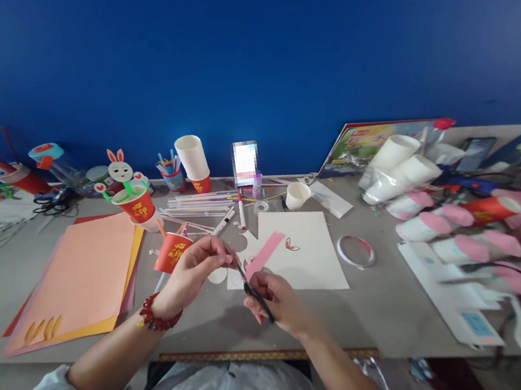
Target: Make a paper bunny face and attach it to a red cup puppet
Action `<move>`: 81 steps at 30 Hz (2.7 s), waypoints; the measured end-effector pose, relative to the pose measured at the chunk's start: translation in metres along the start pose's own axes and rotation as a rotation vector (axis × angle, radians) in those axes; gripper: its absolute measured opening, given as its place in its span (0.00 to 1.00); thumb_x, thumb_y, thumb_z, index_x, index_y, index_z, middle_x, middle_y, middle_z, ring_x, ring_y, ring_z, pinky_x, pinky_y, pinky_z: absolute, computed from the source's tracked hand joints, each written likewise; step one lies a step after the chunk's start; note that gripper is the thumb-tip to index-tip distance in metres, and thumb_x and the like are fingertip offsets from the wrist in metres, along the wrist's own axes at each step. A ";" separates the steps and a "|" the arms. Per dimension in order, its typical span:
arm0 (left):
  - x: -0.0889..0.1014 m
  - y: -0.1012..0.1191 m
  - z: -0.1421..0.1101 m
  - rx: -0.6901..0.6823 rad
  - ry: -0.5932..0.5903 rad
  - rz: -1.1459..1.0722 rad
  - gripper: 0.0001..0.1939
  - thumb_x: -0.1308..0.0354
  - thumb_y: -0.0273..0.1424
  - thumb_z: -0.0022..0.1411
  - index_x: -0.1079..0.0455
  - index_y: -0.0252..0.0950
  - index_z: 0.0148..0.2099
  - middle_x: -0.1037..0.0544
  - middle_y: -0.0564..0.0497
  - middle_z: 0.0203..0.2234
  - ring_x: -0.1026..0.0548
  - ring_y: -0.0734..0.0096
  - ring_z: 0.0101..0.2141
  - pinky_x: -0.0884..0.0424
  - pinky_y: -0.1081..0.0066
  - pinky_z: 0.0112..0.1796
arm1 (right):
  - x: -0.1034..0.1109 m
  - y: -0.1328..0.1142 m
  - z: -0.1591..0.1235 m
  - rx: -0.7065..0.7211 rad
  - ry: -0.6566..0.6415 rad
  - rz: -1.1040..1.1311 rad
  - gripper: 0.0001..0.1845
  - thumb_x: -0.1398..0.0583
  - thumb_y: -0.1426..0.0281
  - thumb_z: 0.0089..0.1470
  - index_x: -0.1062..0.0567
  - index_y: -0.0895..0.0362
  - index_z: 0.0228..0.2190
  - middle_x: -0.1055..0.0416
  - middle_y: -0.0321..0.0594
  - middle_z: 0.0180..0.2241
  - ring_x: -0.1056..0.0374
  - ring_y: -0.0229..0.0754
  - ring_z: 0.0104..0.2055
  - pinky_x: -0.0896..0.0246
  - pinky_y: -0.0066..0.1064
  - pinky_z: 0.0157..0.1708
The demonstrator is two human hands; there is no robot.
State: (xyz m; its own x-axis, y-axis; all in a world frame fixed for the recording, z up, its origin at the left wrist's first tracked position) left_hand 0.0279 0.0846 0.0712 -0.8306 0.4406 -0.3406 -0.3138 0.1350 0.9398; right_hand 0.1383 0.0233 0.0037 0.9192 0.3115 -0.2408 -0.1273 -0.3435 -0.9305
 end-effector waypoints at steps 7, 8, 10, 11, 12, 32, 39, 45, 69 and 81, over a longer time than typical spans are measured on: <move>-0.002 0.000 0.000 -0.009 -0.017 0.002 0.06 0.39 0.31 0.62 0.31 0.34 0.35 0.23 0.48 0.34 0.25 0.68 0.36 0.29 0.68 0.41 | 0.000 -0.002 -0.001 0.012 -0.003 -0.026 0.30 0.31 0.47 0.41 0.38 0.54 0.25 0.38 0.27 0.16 0.45 0.30 0.16 0.54 0.26 0.19; -0.002 0.001 0.000 -0.010 -0.020 0.002 0.06 0.39 0.31 0.62 0.31 0.34 0.35 0.23 0.48 0.34 0.25 0.68 0.36 0.29 0.68 0.41 | 0.001 -0.002 -0.001 0.013 0.001 -0.030 0.29 0.31 0.47 0.42 0.38 0.54 0.25 0.38 0.27 0.16 0.45 0.30 0.16 0.55 0.26 0.19; -0.003 0.001 0.000 -0.008 -0.026 -0.001 0.06 0.39 0.31 0.62 0.31 0.34 0.35 0.23 0.47 0.34 0.25 0.68 0.37 0.29 0.67 0.41 | 0.003 0.000 -0.001 0.013 0.006 -0.040 0.28 0.31 0.49 0.43 0.38 0.54 0.25 0.38 0.26 0.16 0.45 0.30 0.16 0.55 0.25 0.18; -0.003 0.001 0.000 -0.004 -0.028 -0.002 0.06 0.39 0.31 0.62 0.31 0.34 0.35 0.23 0.47 0.34 0.25 0.67 0.37 0.29 0.67 0.41 | 0.005 0.002 -0.001 0.011 0.011 -0.045 0.27 0.31 0.50 0.43 0.38 0.54 0.25 0.39 0.26 0.16 0.45 0.30 0.16 0.55 0.25 0.18; -0.003 0.001 0.000 0.002 -0.030 -0.002 0.06 0.39 0.31 0.62 0.31 0.34 0.35 0.23 0.47 0.34 0.25 0.67 0.37 0.29 0.67 0.41 | 0.006 0.004 0.000 0.004 0.014 -0.049 0.26 0.31 0.51 0.44 0.38 0.54 0.25 0.39 0.26 0.16 0.45 0.30 0.16 0.55 0.25 0.18; -0.005 -0.025 -0.011 0.037 0.116 -0.152 0.05 0.38 0.30 0.62 0.30 0.34 0.35 0.25 0.52 0.29 0.27 0.75 0.30 0.33 0.74 0.36 | 0.014 -0.050 0.017 0.350 0.416 0.131 0.17 0.29 0.69 0.43 0.30 0.54 0.33 0.29 0.30 0.28 0.36 0.33 0.24 0.41 0.24 0.24; -0.010 -0.019 -0.014 0.003 0.010 -0.088 0.04 0.40 0.28 0.63 0.29 0.34 0.36 0.24 0.50 0.30 0.26 0.72 0.32 0.31 0.72 0.39 | 0.010 -0.053 0.019 0.330 0.283 0.135 0.15 0.32 0.66 0.47 0.32 0.54 0.33 0.28 0.32 0.29 0.37 0.32 0.23 0.44 0.24 0.21; -0.010 -0.015 -0.014 -0.031 0.028 -0.066 0.05 0.40 0.29 0.64 0.30 0.34 0.35 0.24 0.50 0.28 0.26 0.72 0.32 0.31 0.72 0.38 | 0.009 -0.056 0.019 0.339 0.276 0.107 0.14 0.32 0.66 0.48 0.31 0.55 0.33 0.30 0.32 0.28 0.39 0.32 0.23 0.45 0.24 0.21; 0.003 0.005 -0.009 -0.129 0.147 -0.018 0.09 0.37 0.33 0.62 0.32 0.35 0.33 0.25 0.49 0.35 0.29 0.72 0.34 0.32 0.71 0.38 | -0.016 -0.011 0.001 0.099 0.088 0.056 0.26 0.31 0.50 0.46 0.35 0.55 0.29 0.35 0.31 0.22 0.42 0.32 0.20 0.52 0.23 0.17; 0.000 -0.003 -0.008 -0.107 0.154 -0.062 0.09 0.36 0.33 0.61 0.32 0.35 0.33 0.24 0.52 0.29 0.27 0.72 0.32 0.31 0.72 0.37 | -0.016 -0.004 -0.002 0.079 0.089 0.076 0.28 0.30 0.48 0.41 0.35 0.55 0.27 0.37 0.29 0.20 0.42 0.31 0.18 0.51 0.23 0.16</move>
State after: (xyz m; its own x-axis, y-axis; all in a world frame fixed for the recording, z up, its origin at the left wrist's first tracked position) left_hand 0.0253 0.0770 0.0683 -0.8663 0.2920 -0.4052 -0.4065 0.0590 0.9117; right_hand 0.1243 0.0179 0.0116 0.9348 0.2064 -0.2889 -0.2232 -0.2911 -0.9303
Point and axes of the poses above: each hand's wrist, its own z-axis towards the middle knuckle, its own x-axis out of the back of the hand, y = z × x, the point moved 10 cm from there along z, towards the middle knuckle
